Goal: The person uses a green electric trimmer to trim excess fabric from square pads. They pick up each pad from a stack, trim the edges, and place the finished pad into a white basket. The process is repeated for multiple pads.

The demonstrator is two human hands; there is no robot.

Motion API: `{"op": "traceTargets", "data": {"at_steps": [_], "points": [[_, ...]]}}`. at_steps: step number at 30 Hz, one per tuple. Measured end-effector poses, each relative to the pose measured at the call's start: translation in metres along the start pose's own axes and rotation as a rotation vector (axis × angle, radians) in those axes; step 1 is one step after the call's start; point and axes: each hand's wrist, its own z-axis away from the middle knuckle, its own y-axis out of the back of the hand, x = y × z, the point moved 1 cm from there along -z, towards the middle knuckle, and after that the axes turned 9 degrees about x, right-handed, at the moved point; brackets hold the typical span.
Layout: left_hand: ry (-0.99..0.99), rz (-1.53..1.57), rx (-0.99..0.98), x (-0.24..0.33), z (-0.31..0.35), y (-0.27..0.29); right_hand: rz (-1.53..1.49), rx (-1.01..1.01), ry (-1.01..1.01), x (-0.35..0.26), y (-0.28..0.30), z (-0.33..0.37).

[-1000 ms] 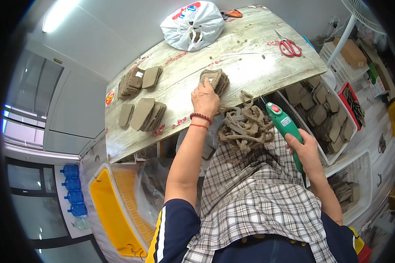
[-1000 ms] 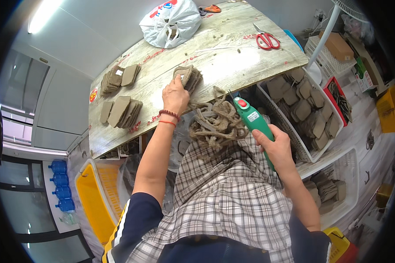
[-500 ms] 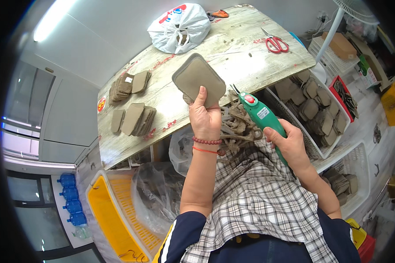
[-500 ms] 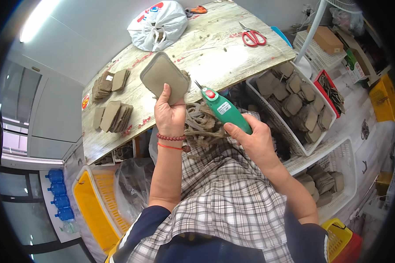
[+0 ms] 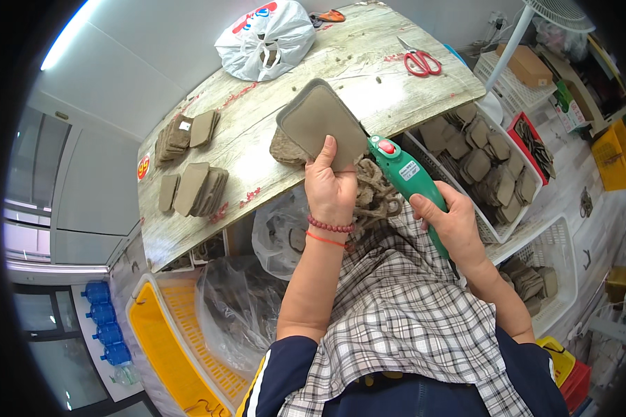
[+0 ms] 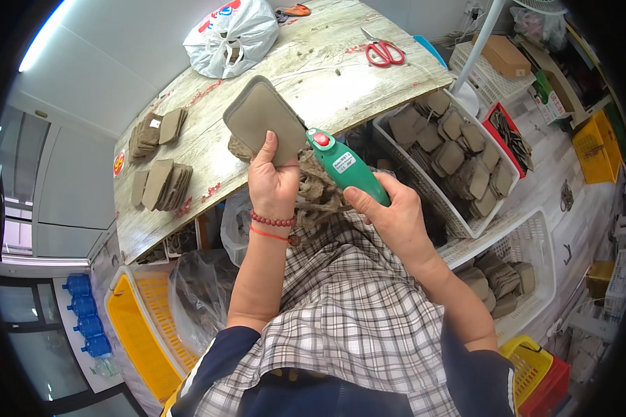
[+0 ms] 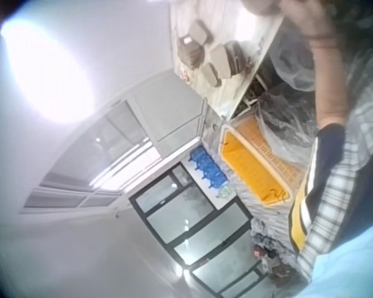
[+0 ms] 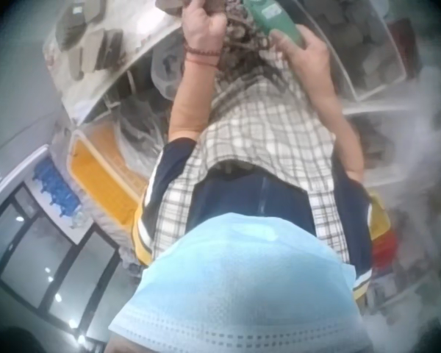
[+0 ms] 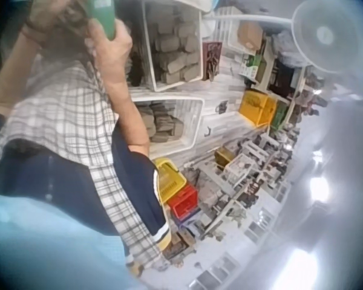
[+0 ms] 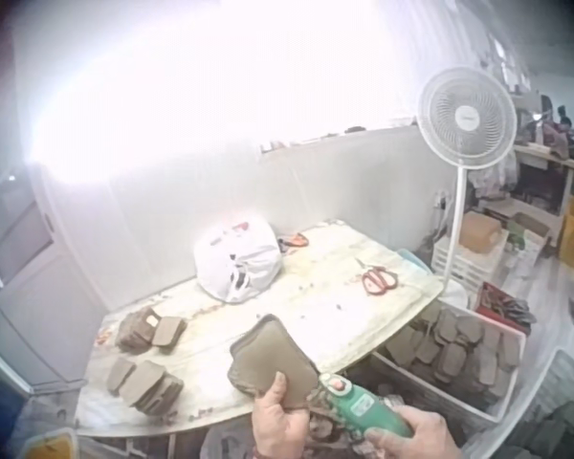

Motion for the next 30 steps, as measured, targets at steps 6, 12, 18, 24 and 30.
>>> {"op": "traceTargets", "data": {"at_steps": [6,12,18,24,30], "points": [[0.045,-0.095,-0.054,-0.008,0.012,0.005,-0.005,0.029,0.002,-0.008,0.001,-0.002],[0.127,-0.121,-0.083,-0.016,0.026,0.013,-0.014,0.055,0.006,-0.011,0.005,-0.008],[0.233,-0.225,-0.148,-0.010,0.032,0.025,-0.032,0.021,-0.010,-0.016,0.013,-0.013],[0.295,-0.443,-0.186,0.020,0.019,0.033,0.024,-0.063,-0.066,-0.023,0.033,-0.008],[0.417,-0.665,-0.265,0.057,0.000,0.032,0.132,-0.176,-0.074,-0.015,0.054,-0.010]]}}
